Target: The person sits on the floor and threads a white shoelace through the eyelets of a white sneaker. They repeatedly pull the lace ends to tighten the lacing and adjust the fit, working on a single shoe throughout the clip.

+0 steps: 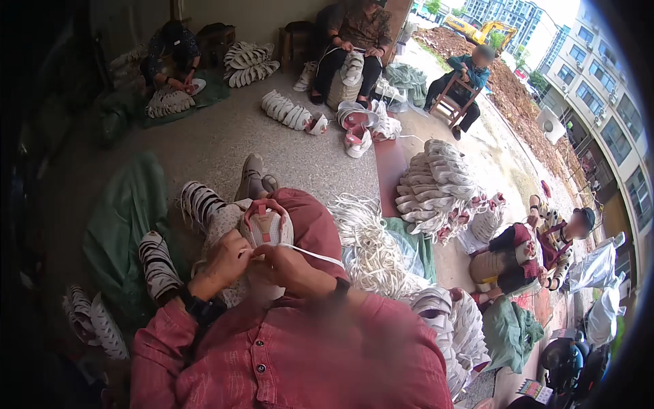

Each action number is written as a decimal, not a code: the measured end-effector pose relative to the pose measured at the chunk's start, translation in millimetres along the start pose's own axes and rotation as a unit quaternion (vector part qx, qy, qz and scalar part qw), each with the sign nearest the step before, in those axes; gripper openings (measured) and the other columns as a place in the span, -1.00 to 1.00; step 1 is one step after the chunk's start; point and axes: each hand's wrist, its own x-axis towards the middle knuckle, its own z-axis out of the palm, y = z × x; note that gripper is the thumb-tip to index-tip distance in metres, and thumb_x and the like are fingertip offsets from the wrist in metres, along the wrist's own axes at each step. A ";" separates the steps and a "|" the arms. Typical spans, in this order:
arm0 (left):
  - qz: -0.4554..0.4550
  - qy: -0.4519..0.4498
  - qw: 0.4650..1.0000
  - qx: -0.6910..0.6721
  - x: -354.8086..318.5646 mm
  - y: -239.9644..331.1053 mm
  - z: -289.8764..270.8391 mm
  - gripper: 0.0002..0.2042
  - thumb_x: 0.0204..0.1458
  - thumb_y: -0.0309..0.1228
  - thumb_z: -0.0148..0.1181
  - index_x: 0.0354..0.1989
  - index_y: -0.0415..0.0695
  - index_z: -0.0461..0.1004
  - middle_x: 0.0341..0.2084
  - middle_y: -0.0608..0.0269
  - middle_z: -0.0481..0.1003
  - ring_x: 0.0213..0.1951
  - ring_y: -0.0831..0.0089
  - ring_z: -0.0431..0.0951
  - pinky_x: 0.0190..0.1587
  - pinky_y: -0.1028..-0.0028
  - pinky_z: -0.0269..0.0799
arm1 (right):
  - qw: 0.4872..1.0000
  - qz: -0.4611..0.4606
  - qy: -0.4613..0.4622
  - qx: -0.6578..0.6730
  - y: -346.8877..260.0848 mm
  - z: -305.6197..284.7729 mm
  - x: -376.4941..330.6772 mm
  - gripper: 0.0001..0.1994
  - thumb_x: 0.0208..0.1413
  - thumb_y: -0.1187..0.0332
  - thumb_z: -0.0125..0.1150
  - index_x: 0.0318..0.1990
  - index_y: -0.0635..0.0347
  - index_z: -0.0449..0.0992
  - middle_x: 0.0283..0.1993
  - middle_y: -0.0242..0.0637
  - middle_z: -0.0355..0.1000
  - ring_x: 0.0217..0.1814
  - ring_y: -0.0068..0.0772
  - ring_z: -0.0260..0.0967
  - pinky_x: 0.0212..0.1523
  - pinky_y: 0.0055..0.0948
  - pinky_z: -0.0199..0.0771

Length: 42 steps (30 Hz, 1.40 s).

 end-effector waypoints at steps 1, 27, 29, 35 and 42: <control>0.063 0.045 0.997 0.013 5.1 8.2 -9.7 -0.76 -0.03 -0.30 0.27 -0.24 -0.17 0.51 -0.18 0.10 0.47 -0.16 0.01 0.54 -0.15 0.17 0.45 | 0.995 -0.010 0.030 -0.091 5.9 -2.4 1.2 -0.69 0.09 0.37 0.26 0.00 0.20 0.52 -0.11 -0.07 0.53 -0.31 -0.08 0.52 -0.30 -0.24 0.54; 0.147 -0.128 0.962 -0.191 34.0 -28.3 -10.4 -0.73 -0.15 -0.34 0.46 -0.52 -0.15 0.43 -0.41 0.23 0.39 -0.34 0.28 0.51 -0.25 0.35 0.42 | 0.956 -0.257 -0.002 -0.145 95.2 0.9 90.8 -0.82 -0.13 0.40 0.29 -0.30 -0.05 0.57 -0.21 -0.34 0.39 0.00 -0.26 0.37 0.08 -0.12 0.25; 0.070 -0.155 0.964 -0.207 21.3 -28.5 -28.0 -0.70 -0.11 -0.29 0.46 -0.54 -0.15 0.43 -0.42 0.23 0.40 -0.38 0.31 0.51 -0.27 0.37 0.42 | 0.909 -0.245 -0.078 -0.328 53.8 3.6 82.0 -0.71 -0.06 0.32 0.25 -0.12 -0.15 0.56 -0.17 -0.36 0.37 0.09 -0.33 0.33 0.34 0.04 0.01; 0.170 -0.089 0.964 -0.182 28.3 -41.5 -14.1 -0.72 -0.05 -0.28 0.44 -0.50 -0.16 0.45 -0.41 0.26 0.41 -0.37 0.39 0.51 -0.25 0.41 0.43 | 0.860 -0.345 -0.039 -0.374 39.2 -9.0 74.5 -0.67 -0.08 0.30 0.23 -0.08 -0.17 0.53 -0.13 -0.35 0.34 0.11 -0.30 0.31 0.31 0.04 0.02; 0.133 -0.143 0.949 -0.248 27.1 -33.7 -18.2 -0.73 -0.03 -0.23 0.39 -0.32 -0.16 0.54 -0.29 0.24 0.41 -0.19 0.30 0.49 -0.09 0.36 0.40 | 0.801 -0.197 0.085 -0.558 20.1 -142.8 75.9 -0.90 0.11 0.41 0.08 -0.35 0.20 0.51 -0.30 -0.25 0.29 -0.23 -0.29 0.32 -0.15 -0.31 0.30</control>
